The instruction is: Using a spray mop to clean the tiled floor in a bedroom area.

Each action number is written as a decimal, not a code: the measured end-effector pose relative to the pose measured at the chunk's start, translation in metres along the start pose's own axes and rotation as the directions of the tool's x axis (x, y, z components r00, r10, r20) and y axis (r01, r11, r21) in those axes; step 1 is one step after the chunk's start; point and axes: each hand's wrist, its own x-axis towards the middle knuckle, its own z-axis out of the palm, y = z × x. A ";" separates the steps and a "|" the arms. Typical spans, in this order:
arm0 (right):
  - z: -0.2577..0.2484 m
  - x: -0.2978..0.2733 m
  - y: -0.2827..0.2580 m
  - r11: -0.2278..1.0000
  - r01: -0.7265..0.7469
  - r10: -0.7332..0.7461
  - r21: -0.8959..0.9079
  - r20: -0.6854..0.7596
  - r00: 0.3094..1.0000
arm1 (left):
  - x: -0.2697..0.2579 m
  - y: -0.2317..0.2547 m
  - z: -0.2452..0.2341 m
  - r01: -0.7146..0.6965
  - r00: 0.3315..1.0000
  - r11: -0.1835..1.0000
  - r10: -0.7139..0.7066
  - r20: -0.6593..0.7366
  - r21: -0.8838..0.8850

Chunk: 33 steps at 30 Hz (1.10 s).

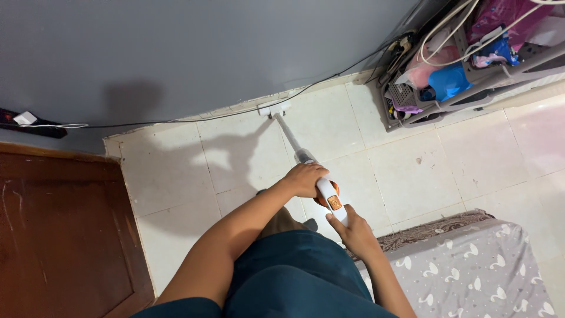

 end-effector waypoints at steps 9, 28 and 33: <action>-0.007 -0.007 0.006 0.998 -0.025 0.027 -0.066 0.030 0.999 | 0.000 0.010 0.008 -0.020 1.000 1.000 0.020 0.013 0.008; -0.076 -0.135 0.077 0.950 -0.219 0.256 -0.222 0.151 0.955 | -0.037 0.179 0.049 -0.144 0.989 0.989 0.142 0.041 0.039; -0.075 -0.147 0.118 0.910 -0.227 0.292 -0.346 0.149 0.945 | -0.051 0.208 0.054 -0.138 0.986 0.990 0.137 0.096 0.008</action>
